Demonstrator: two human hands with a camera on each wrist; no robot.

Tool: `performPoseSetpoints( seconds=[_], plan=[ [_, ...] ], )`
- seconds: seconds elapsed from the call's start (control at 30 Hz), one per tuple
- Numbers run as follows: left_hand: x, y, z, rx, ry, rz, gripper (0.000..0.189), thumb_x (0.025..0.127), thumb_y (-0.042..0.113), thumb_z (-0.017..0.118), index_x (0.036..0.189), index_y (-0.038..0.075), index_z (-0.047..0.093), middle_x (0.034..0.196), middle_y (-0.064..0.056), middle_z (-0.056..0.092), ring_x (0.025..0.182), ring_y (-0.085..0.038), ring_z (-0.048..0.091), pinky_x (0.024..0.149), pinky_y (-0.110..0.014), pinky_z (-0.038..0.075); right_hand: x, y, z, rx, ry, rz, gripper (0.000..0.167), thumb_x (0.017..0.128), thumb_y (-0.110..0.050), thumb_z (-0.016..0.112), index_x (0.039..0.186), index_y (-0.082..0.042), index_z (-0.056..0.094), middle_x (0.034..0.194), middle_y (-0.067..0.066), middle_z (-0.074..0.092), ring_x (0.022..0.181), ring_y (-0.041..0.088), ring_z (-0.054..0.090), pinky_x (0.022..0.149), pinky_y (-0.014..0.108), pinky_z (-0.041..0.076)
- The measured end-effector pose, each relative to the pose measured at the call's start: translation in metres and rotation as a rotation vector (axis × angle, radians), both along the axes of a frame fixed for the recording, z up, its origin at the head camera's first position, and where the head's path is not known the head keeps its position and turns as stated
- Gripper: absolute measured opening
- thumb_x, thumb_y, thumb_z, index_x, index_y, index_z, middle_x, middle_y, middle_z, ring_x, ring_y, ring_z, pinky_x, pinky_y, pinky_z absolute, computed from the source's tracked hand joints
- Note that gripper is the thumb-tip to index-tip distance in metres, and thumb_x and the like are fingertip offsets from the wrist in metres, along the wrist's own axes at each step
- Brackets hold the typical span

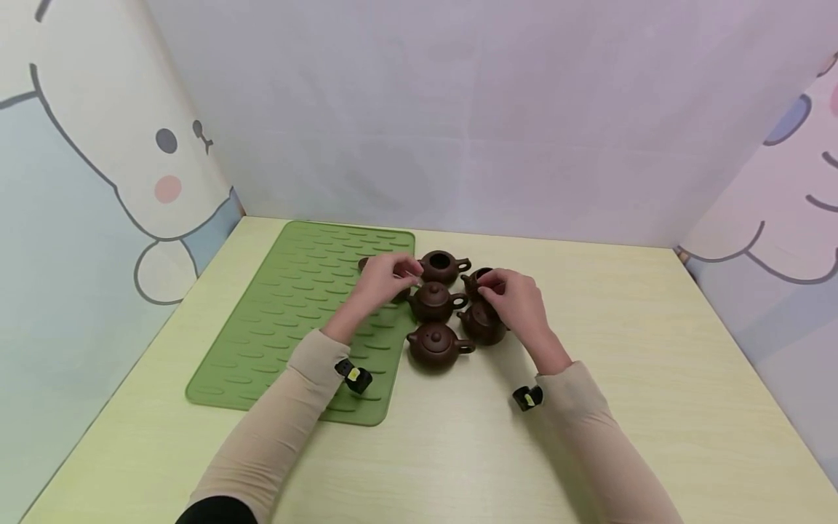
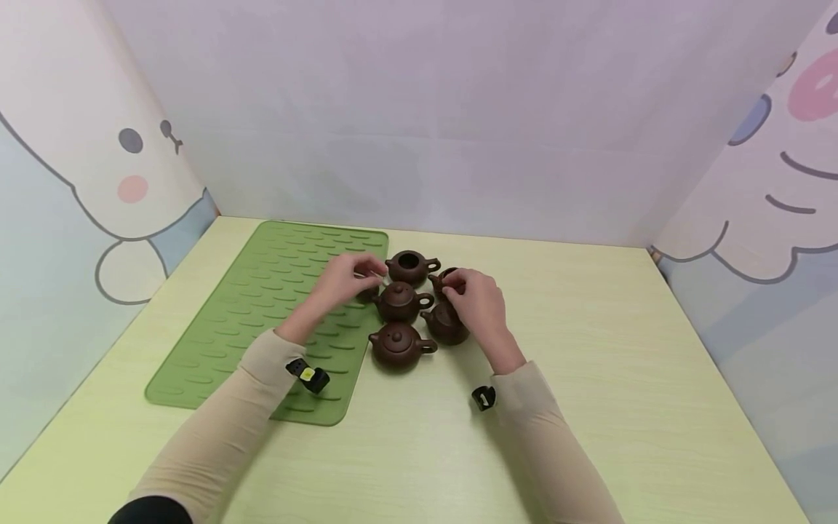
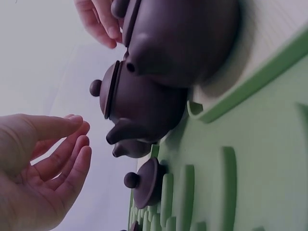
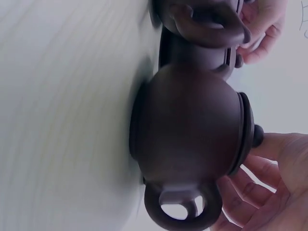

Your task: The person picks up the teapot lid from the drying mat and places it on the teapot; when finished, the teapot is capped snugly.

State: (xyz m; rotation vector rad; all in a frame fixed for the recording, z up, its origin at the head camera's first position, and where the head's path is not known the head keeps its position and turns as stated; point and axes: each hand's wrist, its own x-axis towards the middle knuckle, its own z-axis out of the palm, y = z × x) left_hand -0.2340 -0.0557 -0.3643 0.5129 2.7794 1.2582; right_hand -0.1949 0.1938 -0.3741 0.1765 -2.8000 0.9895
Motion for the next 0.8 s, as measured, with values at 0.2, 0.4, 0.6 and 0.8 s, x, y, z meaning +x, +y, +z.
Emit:
performPoseSetpoints(
  seconds=[0.2, 0.4, 0.6, 0.8],
  plan=[
    [-0.004, -0.006, -0.005, 0.006, -0.017, 0.036, 0.016, 0.092, 0.011, 0.071, 0.108, 0.009, 0.072, 0.109, -0.008, 0.074, 0.102, -0.023, 0.069, 0.086, -0.036, 0.059, 0.000, 0.009, 0.001, -0.006, 0.003, -0.017, 0.017, 0.095, -0.018, 0.067, 0.108, -0.010, 0.074, 0.103, 0.011, 0.076, 0.094, 0.028, 0.072, 0.081, 0.045, 0.057],
    [-0.006, -0.010, -0.007, 0.012, -0.028, 0.043, 0.017, 0.093, 0.011, 0.070, 0.110, 0.008, 0.072, 0.109, -0.009, 0.074, 0.102, -0.025, 0.069, 0.085, -0.037, 0.059, 0.001, 0.016, 0.001, -0.004, 0.011, -0.039, 0.017, 0.096, -0.017, 0.066, 0.108, -0.010, 0.074, 0.102, 0.011, 0.076, 0.092, 0.028, 0.072, 0.077, 0.043, 0.055],
    [-0.007, -0.013, -0.009, 0.019, -0.039, 0.053, 0.018, 0.094, 0.009, 0.069, 0.111, 0.006, 0.072, 0.110, -0.011, 0.073, 0.103, -0.026, 0.069, 0.085, -0.039, 0.059, 0.001, 0.024, 0.000, 0.000, 0.022, -0.057, 0.018, 0.095, -0.017, 0.066, 0.108, -0.008, 0.074, 0.103, 0.012, 0.076, 0.095, 0.029, 0.072, 0.076, 0.042, 0.053],
    [-0.007, -0.015, -0.011, 0.008, -0.037, 0.066, 0.019, 0.094, 0.009, 0.068, 0.112, 0.005, 0.071, 0.111, -0.012, 0.073, 0.104, -0.027, 0.069, 0.086, -0.040, 0.058, -0.001, 0.030, -0.001, -0.006, 0.023, -0.073, 0.021, 0.095, -0.017, 0.067, 0.111, -0.007, 0.073, 0.108, 0.014, 0.075, 0.100, 0.033, 0.072, 0.084, 0.049, 0.055]
  ],
)
